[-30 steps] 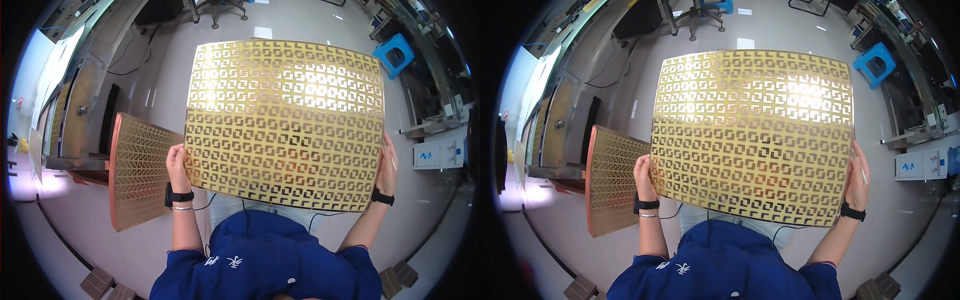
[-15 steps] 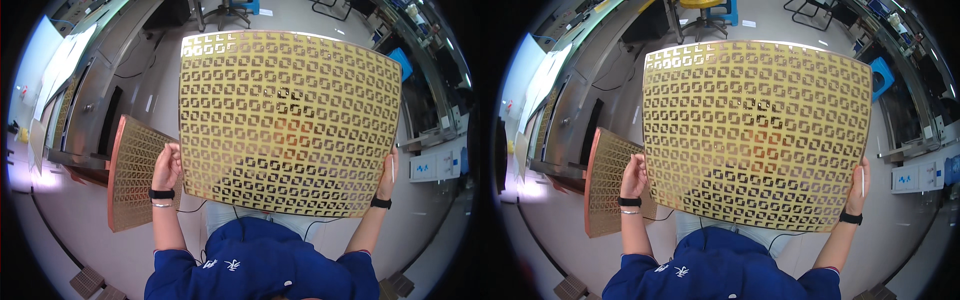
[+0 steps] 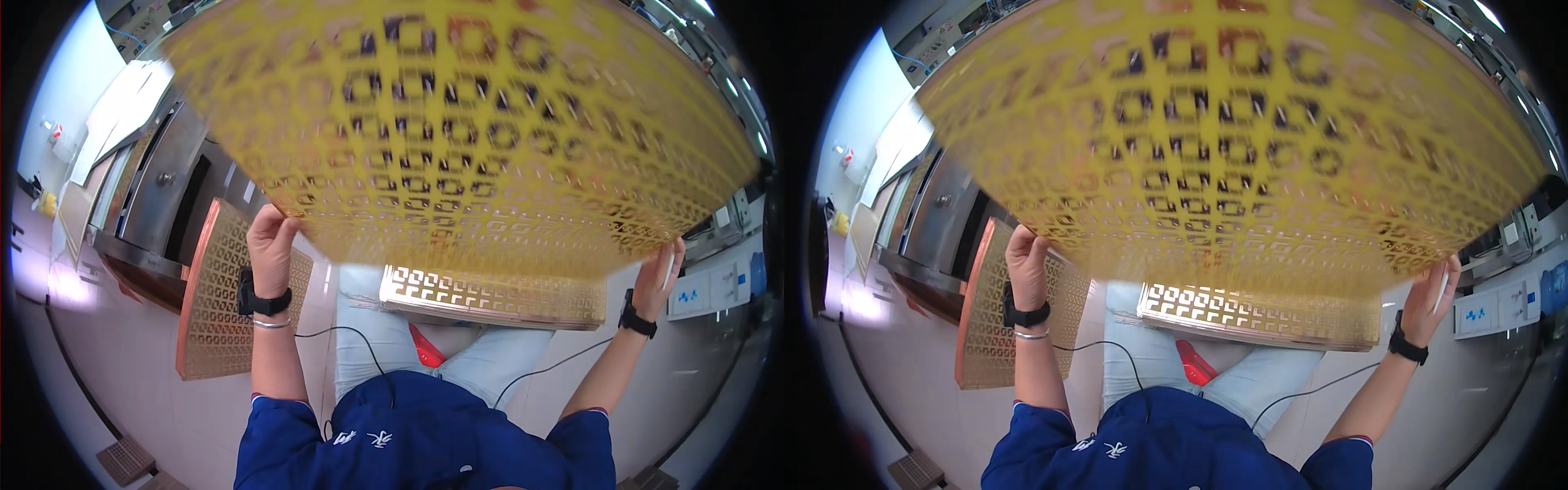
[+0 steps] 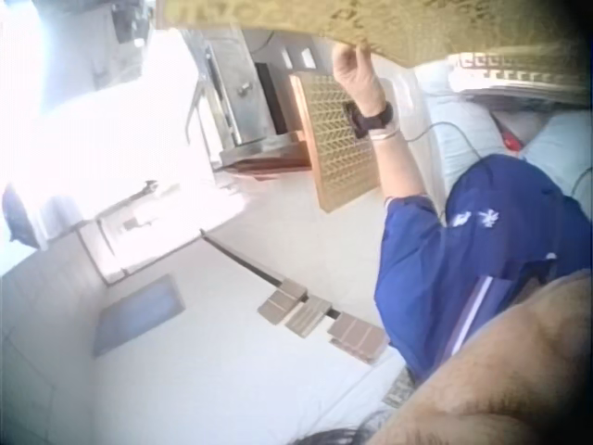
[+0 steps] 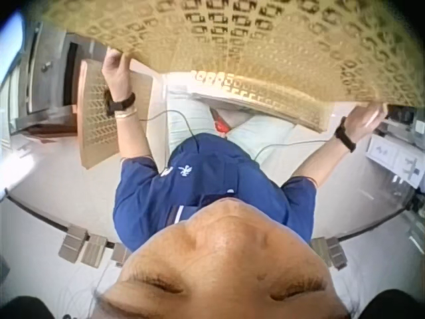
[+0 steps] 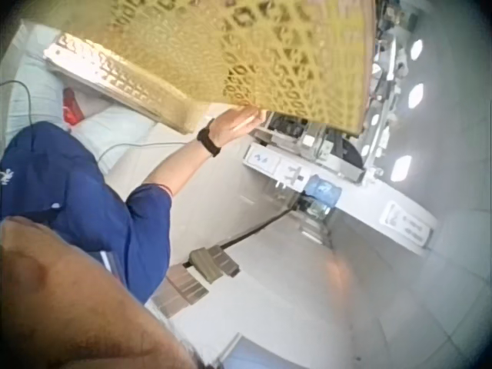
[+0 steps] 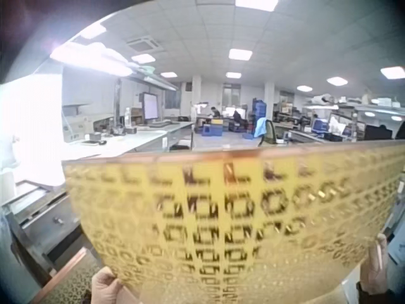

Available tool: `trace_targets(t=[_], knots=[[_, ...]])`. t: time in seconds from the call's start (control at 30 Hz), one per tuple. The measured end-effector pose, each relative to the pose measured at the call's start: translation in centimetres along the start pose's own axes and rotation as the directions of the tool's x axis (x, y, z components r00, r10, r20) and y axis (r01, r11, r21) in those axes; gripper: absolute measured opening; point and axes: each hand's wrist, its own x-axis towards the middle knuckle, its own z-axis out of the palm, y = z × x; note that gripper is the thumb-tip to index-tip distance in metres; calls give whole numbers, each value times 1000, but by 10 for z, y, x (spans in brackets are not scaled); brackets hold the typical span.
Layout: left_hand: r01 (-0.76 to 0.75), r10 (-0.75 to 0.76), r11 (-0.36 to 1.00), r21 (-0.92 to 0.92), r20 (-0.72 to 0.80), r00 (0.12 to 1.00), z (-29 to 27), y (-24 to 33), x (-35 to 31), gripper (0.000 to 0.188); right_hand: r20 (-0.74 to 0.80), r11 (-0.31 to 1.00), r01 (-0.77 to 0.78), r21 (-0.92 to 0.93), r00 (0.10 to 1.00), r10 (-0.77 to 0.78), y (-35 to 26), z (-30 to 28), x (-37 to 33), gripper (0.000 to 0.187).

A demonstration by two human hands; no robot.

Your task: Inspecting and marking patterned gold sheets in a workshop environment.

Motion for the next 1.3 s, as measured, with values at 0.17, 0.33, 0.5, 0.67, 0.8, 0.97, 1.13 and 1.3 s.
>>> trace_targets(t=[0.17,0.33,0.5,0.67,0.8,0.97,1.13,1.3], knots=[[-32,-77,915,402,252,965,9,8,8,18,-64,922,-190,337,972,224,18,24,2,30],[-171,43,834,524,247,968,2,-32,3,23,114,708,-499,500,848,518,30,48,-14,35],[-57,-8,847,528,120,993,-1,-39,-7,26,156,629,-594,501,777,610,33,58,-19,40],[10,-21,886,463,18,1000,6,-55,-9,30,117,637,-613,468,757,643,8,53,-20,46],[218,-215,954,206,-36,976,13,-47,-13,36,98,605,-696,387,683,724,8,45,-6,53],[259,-283,945,-199,-106,953,46,-64,-13,60,392,617,-778,121,609,690,67,-22,17,40],[391,-556,482,-784,72,828,-18,-60,-83,67,440,468,-873,139,478,760,34,82,6,33],[139,-660,75,-987,55,750,-54,-69,-206,52,498,617,-776,130,589,637,27,194,-35,33]])
